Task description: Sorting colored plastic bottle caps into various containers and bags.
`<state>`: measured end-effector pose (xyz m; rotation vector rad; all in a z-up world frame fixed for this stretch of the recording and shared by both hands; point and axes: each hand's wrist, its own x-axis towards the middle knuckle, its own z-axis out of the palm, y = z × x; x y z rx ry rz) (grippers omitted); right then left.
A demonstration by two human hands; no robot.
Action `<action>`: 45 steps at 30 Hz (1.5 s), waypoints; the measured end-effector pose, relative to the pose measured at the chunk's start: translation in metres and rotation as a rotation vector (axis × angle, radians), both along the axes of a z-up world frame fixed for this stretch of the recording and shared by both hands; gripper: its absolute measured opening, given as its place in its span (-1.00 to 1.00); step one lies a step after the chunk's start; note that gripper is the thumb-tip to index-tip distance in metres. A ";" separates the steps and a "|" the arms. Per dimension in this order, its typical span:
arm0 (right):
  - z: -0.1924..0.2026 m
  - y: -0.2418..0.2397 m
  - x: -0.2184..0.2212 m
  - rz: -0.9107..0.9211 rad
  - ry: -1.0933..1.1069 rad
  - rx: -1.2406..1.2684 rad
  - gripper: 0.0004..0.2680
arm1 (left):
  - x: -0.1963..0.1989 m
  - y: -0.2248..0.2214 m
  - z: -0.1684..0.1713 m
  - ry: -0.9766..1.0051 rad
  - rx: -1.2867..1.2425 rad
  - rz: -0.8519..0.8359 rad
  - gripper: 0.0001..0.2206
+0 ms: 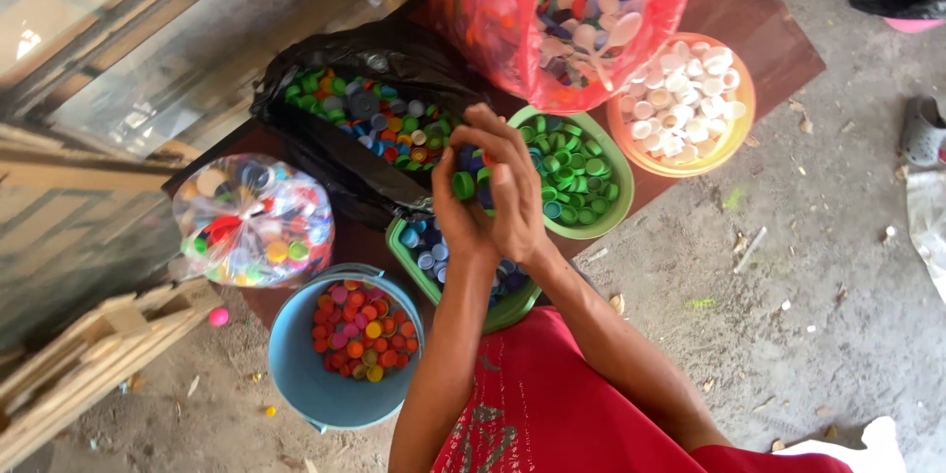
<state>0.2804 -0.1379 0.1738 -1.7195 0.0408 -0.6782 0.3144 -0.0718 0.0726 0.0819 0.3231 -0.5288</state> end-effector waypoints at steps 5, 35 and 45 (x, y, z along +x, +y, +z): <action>-0.026 0.011 0.004 0.016 -0.018 0.165 -0.48 | -0.001 0.005 0.001 0.033 0.084 0.099 -0.69; -0.002 0.062 -0.036 0.461 0.262 -0.413 -0.88 | -0.111 0.109 -0.064 0.197 0.101 0.207 -0.70; 0.002 0.064 -0.036 0.804 0.236 -0.875 -0.80 | -0.115 0.118 -0.064 0.117 0.111 0.216 -0.70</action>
